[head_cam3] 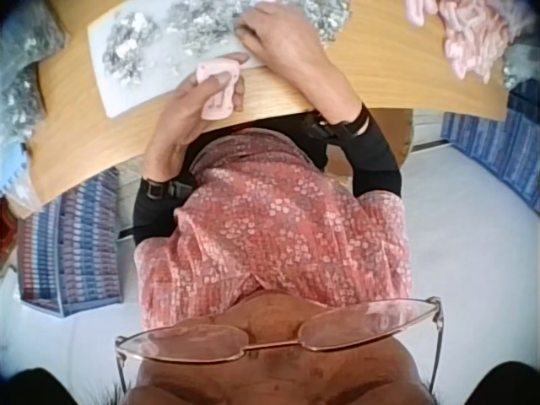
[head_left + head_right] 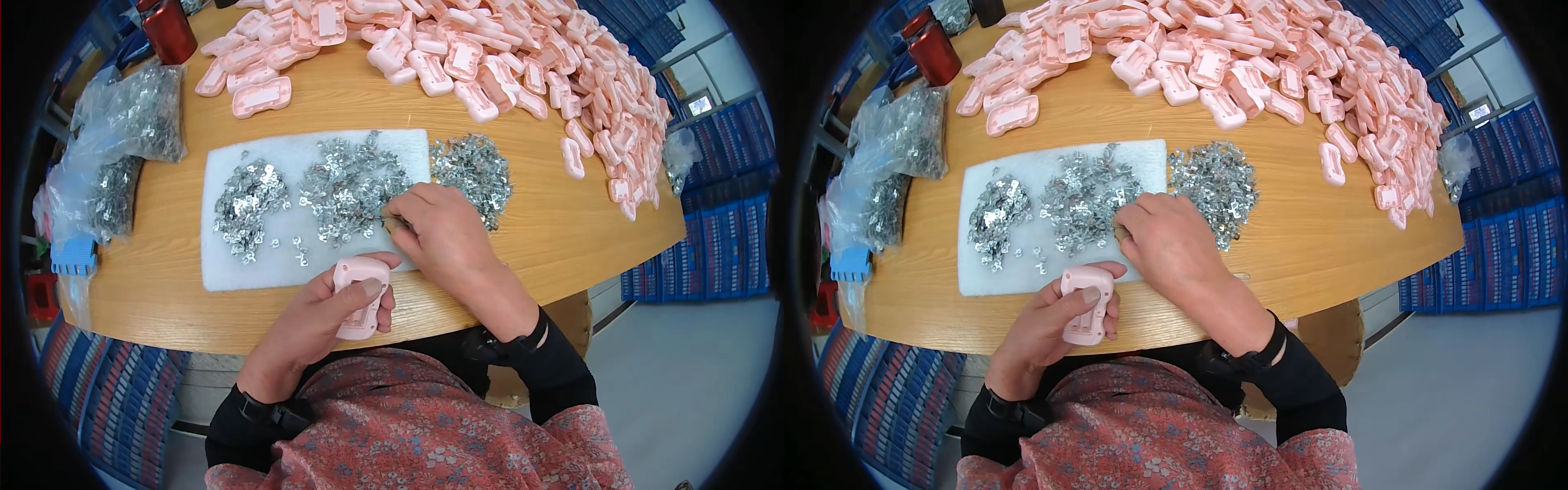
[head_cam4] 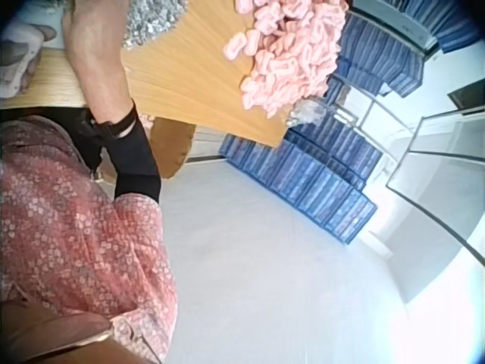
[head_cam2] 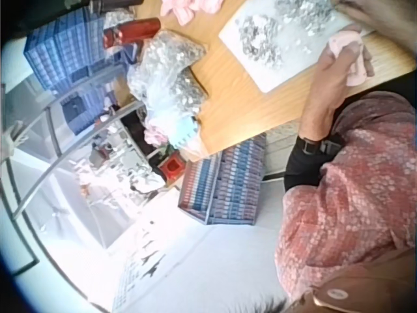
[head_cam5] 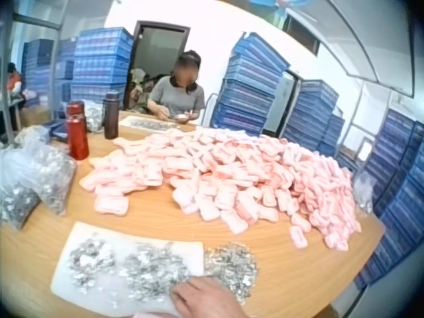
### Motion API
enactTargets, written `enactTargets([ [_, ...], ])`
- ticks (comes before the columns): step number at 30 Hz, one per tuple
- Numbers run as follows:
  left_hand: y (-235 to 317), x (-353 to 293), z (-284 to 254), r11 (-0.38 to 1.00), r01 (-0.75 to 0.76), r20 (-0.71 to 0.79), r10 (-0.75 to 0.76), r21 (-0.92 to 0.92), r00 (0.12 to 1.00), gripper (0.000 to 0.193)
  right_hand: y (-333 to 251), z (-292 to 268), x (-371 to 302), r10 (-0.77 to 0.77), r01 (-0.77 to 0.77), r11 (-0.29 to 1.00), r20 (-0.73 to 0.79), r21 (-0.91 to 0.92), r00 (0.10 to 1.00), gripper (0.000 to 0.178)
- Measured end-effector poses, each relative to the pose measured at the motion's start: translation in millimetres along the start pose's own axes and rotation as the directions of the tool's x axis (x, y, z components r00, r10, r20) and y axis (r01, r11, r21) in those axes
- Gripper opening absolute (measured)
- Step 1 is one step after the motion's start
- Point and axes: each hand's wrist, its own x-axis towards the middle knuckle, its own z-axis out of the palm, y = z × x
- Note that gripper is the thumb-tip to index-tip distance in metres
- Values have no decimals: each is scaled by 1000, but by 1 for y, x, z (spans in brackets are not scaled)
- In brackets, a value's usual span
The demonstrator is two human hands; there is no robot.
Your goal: The person repeatedly picks up pink plastic housings and small metal components, inserts the metal pieces into the housings, and places the assembled units into a cardboard box. The process is continuous and repetitive throughout the clip.
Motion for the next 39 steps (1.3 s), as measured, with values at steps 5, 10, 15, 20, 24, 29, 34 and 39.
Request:
enactTargets([
  [5,3,4,5,992,-127,-121,127,2,985,42,-6,-11,-17,81,-81,987,2,137,997,17],
  [10,5,9,16,984,-178,-218,178,18,960,47,-28,-18,-28,-18,22,993,-34,118,999,22],
  [15,1,9,13,980,-196,-215,198,34,956,50,-32,-17,-34,-11,20,981,-46,195,999,22],
  [20,1,9,16,981,-173,-219,188,85,958,49,-28,-19,-43,188,-193,895,52,403,981,17],
  [24,0,7,19,975,-165,-207,194,149,959,49,-33,-28,-42,309,-417,735,284,534,908,11],
  [29,0,7,18,937,-177,-152,231,301,961,48,-28,-25,-45,356,-517,570,376,639,856,9],
  [34,-3,6,18,893,-206,-95,263,400,960,46,-23,-32,-43,314,-574,578,490,581,813,8],
  [39,2,9,26,904,-220,-72,263,366,962,43,-26,-18,-50,368,-547,444,413,709,833,8],
])
